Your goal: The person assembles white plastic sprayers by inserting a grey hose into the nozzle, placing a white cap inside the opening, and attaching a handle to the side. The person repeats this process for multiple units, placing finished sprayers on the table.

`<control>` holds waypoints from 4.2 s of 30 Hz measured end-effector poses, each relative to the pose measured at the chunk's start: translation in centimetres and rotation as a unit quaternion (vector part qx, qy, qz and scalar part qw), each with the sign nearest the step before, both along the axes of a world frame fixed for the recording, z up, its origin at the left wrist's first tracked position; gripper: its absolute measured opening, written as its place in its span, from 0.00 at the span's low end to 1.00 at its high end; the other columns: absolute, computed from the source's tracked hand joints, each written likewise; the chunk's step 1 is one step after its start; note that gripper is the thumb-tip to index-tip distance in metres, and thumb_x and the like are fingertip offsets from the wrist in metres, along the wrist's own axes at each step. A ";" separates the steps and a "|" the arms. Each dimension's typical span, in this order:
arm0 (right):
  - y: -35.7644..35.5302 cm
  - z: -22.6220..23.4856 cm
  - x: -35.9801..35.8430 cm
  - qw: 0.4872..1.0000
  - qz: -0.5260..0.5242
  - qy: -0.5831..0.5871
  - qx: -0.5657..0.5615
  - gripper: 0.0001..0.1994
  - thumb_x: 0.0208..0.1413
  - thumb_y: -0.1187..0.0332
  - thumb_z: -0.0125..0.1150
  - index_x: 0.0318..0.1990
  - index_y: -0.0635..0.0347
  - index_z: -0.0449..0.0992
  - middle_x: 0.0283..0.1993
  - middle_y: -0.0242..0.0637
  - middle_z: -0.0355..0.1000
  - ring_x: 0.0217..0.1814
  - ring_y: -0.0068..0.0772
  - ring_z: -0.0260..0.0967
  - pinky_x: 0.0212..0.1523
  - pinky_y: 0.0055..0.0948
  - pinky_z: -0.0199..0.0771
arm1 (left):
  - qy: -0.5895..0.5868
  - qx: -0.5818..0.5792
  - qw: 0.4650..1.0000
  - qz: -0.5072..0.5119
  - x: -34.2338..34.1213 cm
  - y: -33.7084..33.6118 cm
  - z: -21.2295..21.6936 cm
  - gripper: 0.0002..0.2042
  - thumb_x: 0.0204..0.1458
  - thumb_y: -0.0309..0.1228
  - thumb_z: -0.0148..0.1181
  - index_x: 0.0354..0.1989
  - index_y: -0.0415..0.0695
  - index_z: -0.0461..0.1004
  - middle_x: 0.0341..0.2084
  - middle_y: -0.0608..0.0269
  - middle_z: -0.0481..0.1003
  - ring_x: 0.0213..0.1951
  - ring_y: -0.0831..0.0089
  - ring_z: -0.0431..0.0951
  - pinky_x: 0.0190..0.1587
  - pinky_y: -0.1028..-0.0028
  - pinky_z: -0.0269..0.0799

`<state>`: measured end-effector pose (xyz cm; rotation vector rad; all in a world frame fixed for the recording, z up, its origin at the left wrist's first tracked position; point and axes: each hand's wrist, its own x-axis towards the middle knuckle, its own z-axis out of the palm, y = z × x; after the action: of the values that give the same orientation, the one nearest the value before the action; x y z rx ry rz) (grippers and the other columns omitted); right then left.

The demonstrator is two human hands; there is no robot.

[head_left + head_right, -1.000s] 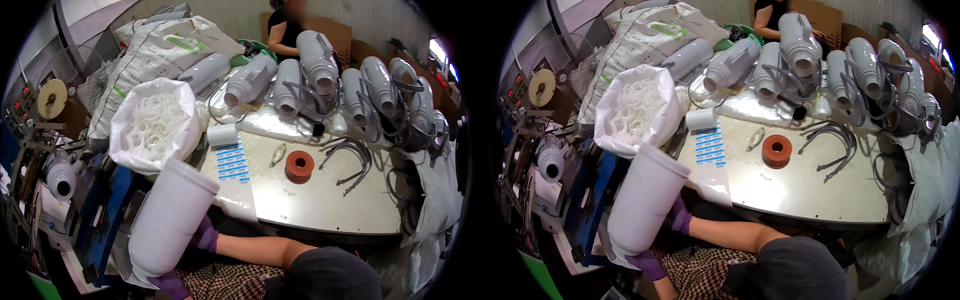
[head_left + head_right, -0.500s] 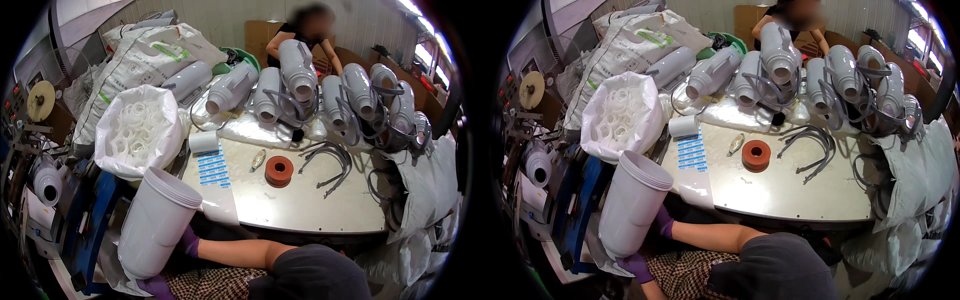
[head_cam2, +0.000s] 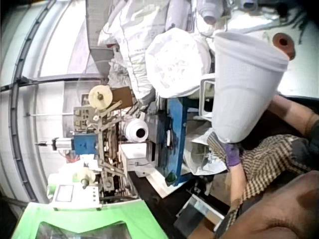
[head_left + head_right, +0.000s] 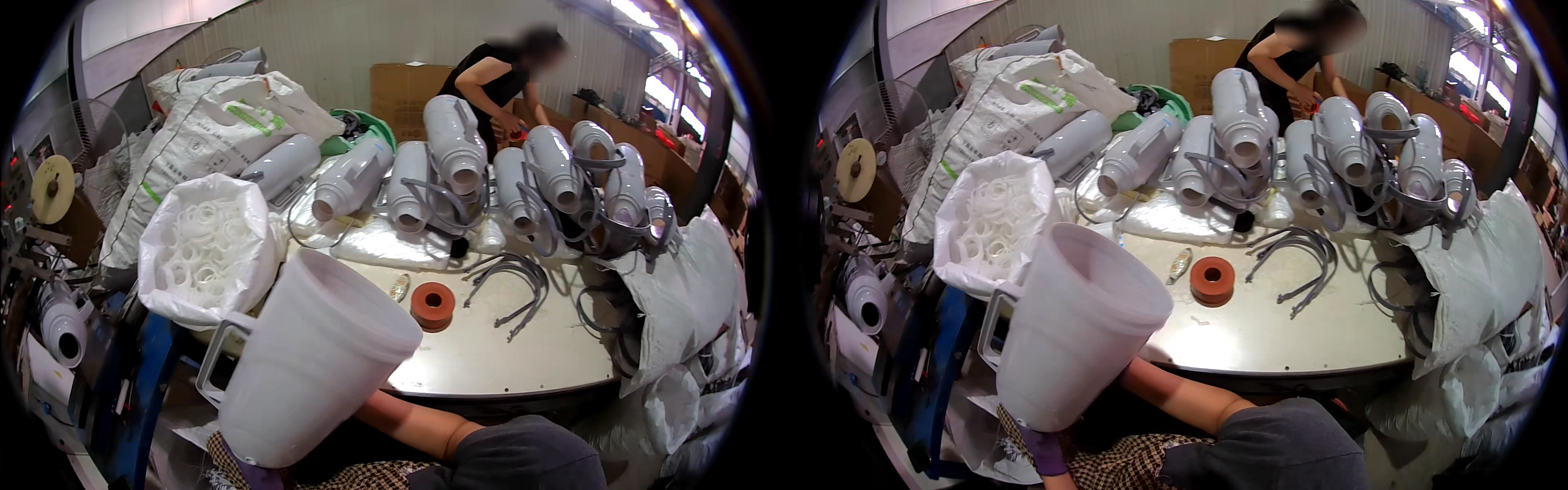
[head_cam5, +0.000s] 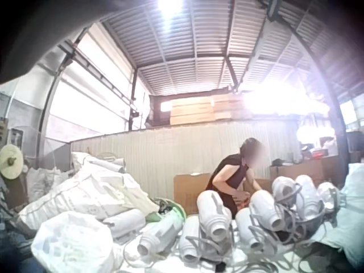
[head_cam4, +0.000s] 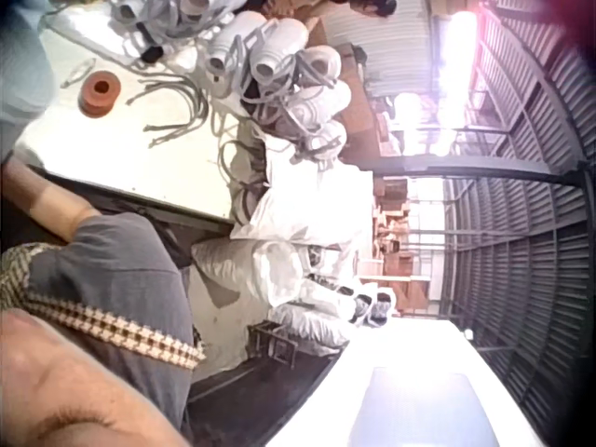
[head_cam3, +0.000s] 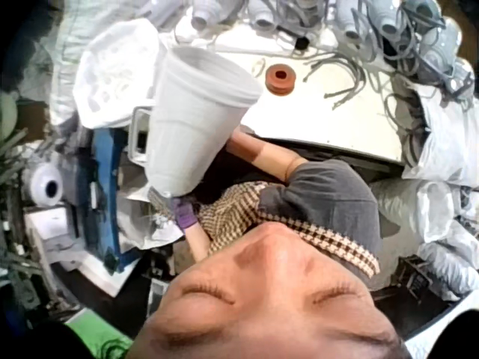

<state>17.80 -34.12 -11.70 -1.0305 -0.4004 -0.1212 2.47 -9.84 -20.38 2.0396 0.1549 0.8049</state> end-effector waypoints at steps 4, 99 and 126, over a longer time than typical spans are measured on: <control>0.6 1.0 -1.1 1.000 -0.022 0.009 -0.018 0.19 0.66 0.68 0.55 0.61 0.65 0.67 0.57 0.45 0.70 0.58 0.38 0.69 0.60 0.36 0.71 | -0.046 -0.358 0.926 -0.111 1.9 -0.5 -3.1 0.29 0.62 0.47 0.52 0.67 0.41 0.63 0.67 0.51 0.64 0.67 0.57 0.64 0.66 0.57 0.60; 4.2 -2.2 -3.1 0.883 -0.042 -0.286 -0.371 0.30 0.58 0.65 0.62 0.69 0.53 0.65 0.40 0.37 0.75 0.42 0.43 0.73 0.47 0.38 0.72 | -0.157 -0.820 0.458 -0.305 2.6 1.9 -1.2 0.30 0.53 0.48 0.57 0.59 0.41 0.66 0.47 0.47 0.73 0.36 0.64 0.73 0.31 0.69 0.74; 3.9 -2.0 -3.3 0.868 -0.051 -0.301 -0.392 0.20 0.59 0.64 0.59 0.60 0.53 0.74 0.37 0.40 0.75 0.41 0.43 0.73 0.48 0.40 0.71 | -0.015 -0.789 0.555 -0.261 3.1 0.3 0.0 0.28 0.55 0.55 0.51 0.58 0.49 0.69 0.47 0.69 0.75 0.27 0.72 0.65 0.25 0.75 0.60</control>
<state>14.53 -30.18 -13.71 -1.8249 -1.0175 -0.4044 5.54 -9.55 -20.43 0.2248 0.1399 0.0500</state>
